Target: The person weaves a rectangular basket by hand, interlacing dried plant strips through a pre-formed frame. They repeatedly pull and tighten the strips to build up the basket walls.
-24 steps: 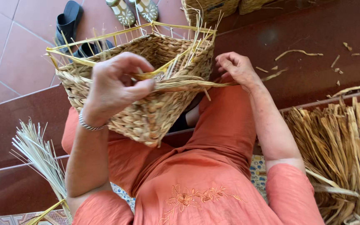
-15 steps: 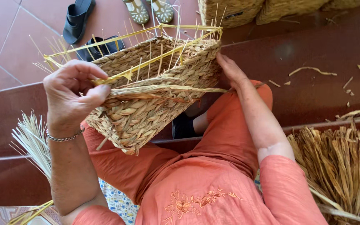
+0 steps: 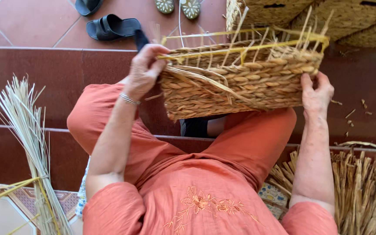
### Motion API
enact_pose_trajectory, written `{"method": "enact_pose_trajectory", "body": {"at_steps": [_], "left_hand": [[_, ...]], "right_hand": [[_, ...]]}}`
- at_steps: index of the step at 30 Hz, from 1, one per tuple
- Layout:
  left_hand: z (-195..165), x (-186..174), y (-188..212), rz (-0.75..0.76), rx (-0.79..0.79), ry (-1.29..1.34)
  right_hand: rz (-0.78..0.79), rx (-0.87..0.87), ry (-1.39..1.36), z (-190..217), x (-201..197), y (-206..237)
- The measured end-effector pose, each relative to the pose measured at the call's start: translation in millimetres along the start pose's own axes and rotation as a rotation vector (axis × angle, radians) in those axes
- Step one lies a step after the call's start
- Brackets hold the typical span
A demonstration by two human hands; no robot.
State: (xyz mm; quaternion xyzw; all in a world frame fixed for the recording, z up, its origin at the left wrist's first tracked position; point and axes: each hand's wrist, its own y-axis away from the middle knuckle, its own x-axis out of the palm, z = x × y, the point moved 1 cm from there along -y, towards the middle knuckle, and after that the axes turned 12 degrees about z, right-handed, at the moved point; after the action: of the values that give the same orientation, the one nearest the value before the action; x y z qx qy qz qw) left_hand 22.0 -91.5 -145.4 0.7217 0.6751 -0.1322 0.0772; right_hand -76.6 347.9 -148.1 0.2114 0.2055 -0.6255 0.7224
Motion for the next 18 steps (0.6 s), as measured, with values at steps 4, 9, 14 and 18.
{"method": "enact_pose_trajectory", "body": {"at_steps": [4, 9, 14, 18], "left_hand": [[23, 16, 5, -0.024, -0.087, 0.045], [28, 21, 9, -0.071, 0.013, -0.162], [22, 27, 19, -0.131, 0.169, -0.841], [36, 36, 14, -0.024, 0.207, -0.839]], "right_hand": [[-0.028, 0.056, 0.014, -9, 12, 12], [-0.259, -0.366, 0.509, -4, 22, 6], [0.115, -0.797, 0.335, 47, 111, 24], [0.337, -0.861, 0.486, 89, 163, 37]]}}
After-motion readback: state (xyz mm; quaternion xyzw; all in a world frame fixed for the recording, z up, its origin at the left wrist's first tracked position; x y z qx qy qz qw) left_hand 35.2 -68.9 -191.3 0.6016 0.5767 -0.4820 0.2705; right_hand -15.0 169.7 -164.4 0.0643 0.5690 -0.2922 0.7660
